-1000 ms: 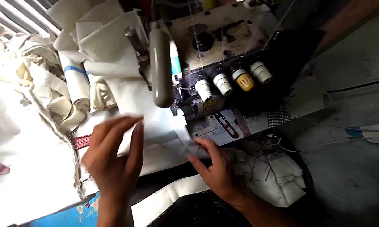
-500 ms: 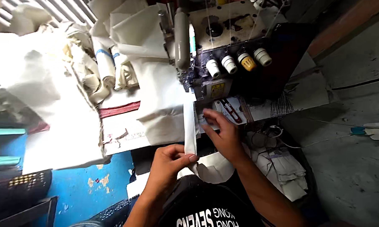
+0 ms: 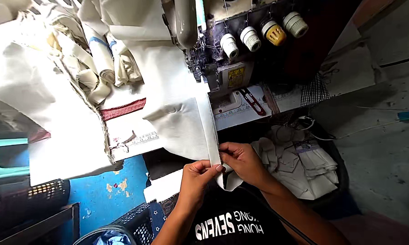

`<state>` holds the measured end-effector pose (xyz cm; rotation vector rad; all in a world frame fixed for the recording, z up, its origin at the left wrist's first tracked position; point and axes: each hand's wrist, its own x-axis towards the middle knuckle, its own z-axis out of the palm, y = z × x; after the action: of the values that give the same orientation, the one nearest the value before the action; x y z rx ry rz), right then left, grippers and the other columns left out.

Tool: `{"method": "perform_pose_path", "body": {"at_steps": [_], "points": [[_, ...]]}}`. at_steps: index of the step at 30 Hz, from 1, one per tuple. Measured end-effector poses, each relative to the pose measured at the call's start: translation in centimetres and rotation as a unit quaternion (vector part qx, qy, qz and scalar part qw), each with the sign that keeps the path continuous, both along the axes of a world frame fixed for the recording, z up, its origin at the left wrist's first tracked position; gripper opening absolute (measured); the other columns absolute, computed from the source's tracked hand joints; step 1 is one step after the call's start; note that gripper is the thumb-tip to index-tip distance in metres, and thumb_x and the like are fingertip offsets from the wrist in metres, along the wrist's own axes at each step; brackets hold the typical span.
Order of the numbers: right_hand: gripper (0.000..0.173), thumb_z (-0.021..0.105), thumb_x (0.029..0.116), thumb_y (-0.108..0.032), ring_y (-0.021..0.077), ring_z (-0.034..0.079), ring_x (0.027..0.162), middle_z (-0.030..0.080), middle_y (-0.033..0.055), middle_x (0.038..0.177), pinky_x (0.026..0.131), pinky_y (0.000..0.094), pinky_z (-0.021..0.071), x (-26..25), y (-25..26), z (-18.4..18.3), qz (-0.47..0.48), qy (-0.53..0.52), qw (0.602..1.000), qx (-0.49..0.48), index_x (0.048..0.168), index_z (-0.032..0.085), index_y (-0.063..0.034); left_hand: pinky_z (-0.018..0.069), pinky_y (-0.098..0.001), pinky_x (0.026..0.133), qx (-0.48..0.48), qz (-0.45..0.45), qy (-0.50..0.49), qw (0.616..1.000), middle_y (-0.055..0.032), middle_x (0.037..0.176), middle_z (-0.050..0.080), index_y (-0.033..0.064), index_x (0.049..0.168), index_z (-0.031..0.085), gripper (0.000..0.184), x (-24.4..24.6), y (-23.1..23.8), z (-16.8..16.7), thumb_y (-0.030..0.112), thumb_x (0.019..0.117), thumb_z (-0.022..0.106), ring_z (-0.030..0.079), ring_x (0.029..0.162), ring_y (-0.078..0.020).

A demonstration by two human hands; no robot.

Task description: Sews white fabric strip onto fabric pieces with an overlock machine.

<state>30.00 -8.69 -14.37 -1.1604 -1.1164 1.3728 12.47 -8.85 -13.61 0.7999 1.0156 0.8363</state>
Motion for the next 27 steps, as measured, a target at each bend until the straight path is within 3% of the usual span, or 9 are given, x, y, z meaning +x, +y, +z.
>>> {"method": "perform_pose_path", "body": {"at_steps": [4,7,8,11,14,16,17,22,27], "points": [[0.019,0.057,0.1001,-0.008,0.0045,0.068,0.092,0.072,0.0054,0.099,0.083,0.0212,0.0578,0.8,0.4,0.7,0.045,-0.032,0.997,0.059,0.1,0.073,0.0022,0.0618,-0.0272,0.071,0.055,0.012,0.026,0.998,-0.0059,0.079,0.076,0.0016,0.088,0.078,0.003,0.2,0.2,-0.8,0.004,0.0879,0.078,0.072,0.071,-0.01],[0.017,0.071,0.0957,-0.017,0.0052,0.07,0.086,0.074,0.0034,0.09,0.08,0.023,0.0597,0.0,0.4,0.9,-0.014,-0.061,0.996,0.07,0.09,0.075,-0.0011,0.0597,-0.0231,0.067,0.11,-0.018,0.081,0.991,-0.0026,0.075,0.074,0.0019,0.085,0.076,0.004,0.2,0.4,-0.8,0.005,0.0871,0.078,0.069,0.067,-0.0057],[0.017,0.073,0.0945,-0.017,0.0047,0.07,0.084,0.074,0.0026,0.088,0.079,0.0221,0.0596,-0.2,0.3,1.0,-0.031,-0.069,0.995,0.066,0.088,0.075,-0.0018,0.0601,-0.0225,0.067,0.158,-0.052,0.138,0.976,-0.0013,0.075,0.074,0.0027,0.084,0.076,0.009,-0.1,0.7,-0.3,0.01,0.0883,0.079,0.069,0.068,-0.0046],[0.018,0.073,0.0953,-0.017,0.0023,0.067,0.079,0.072,0.0013,0.084,0.073,0.0189,0.058,0.1,0.6,0.6,-0.028,-0.044,0.997,0.055,0.086,0.074,-0.0012,0.0601,-0.0237,0.069,0.367,-0.098,0.344,0.858,0.0062,0.081,0.076,0.0132,0.087,0.078,0.025,-1.8,3.2,2.9,0.036,0.0946,0.072,0.071,0.076,-0.0002],[0.014,0.072,0.0954,-0.016,0.0003,0.065,0.071,0.069,-0.0019,0.08,0.066,0.0175,0.0558,0.3,0.8,0.4,-0.002,0.007,1.0,-0.002,0.088,0.071,-0.0031,0.0574,-0.032,0.092,0.486,-0.034,0.347,0.801,-0.002,0.108,0.076,0.0102,0.106,0.077,0.035,-2.5,7.2,5.8,0.04,0.1031,0.06,0.07,0.105,-0.0099],[0.014,0.072,0.0959,-0.015,0.0017,0.066,0.074,0.07,-0.0009,0.082,0.068,0.0196,0.0577,0.0,0.6,1.2,0.01,0.024,0.999,0.018,0.089,0.071,-0.0023,0.0408,-0.0456,0.116,0.526,-0.047,0.363,0.767,-0.0072,0.135,0.066,0.0093,0.124,0.071,0.048,-2.1,10.0,5.8,0.046,0.1076,0.045,0.056,0.134,-0.02],[0.015,0.071,0.0963,-0.016,0.0019,0.066,0.075,0.07,-0.0007,0.082,0.069,0.0201,0.0578,0.0,0.5,1.9,0.012,0.025,0.999,0.039,0.089,0.07,-0.0024,0.0355,-0.0501,0.12,0.537,-0.052,0.385,0.749,-0.0106,0.14,0.062,0.0071,0.129,0.068,0.049,-1.7,11.1,5.4,0.043,0.1077,0.044,0.052,0.139,-0.0243],[0.014,0.07,0.0964,-0.014,0.0039,0.066,0.077,0.069,0.0016,0.084,0.071,0.0203,0.058,0.4,0.2,2.1,0.003,0.014,0.998,0.066,0.088,0.068,-0.0024,0.0401,-0.0508,0.118,0.555,-0.023,0.429,0.713,-0.0086,0.133,0.068,0.0064,0.123,0.073,0.032,-1.3,12.4,4.4,0.028,0.0999,0.065,0.059,0.133,-0.0235],[0.011,0.07,0.0954,-0.011,0.0031,0.067,0.074,0.069,0.0005,0.082,0.068,0.0194,0.0582,0.2,1.8,0.6,-0.029,-0.003,0.999,0.037,0.089,0.068,-0.0022,0.039,-0.051,0.119,0.551,-0.039,0.429,0.715,-0.0084,0.137,0.067,0.0075,0.127,0.072,0.033,-1.6,13.6,4.6,0.025,0.0991,0.066,0.057,0.135,-0.0236]]}}
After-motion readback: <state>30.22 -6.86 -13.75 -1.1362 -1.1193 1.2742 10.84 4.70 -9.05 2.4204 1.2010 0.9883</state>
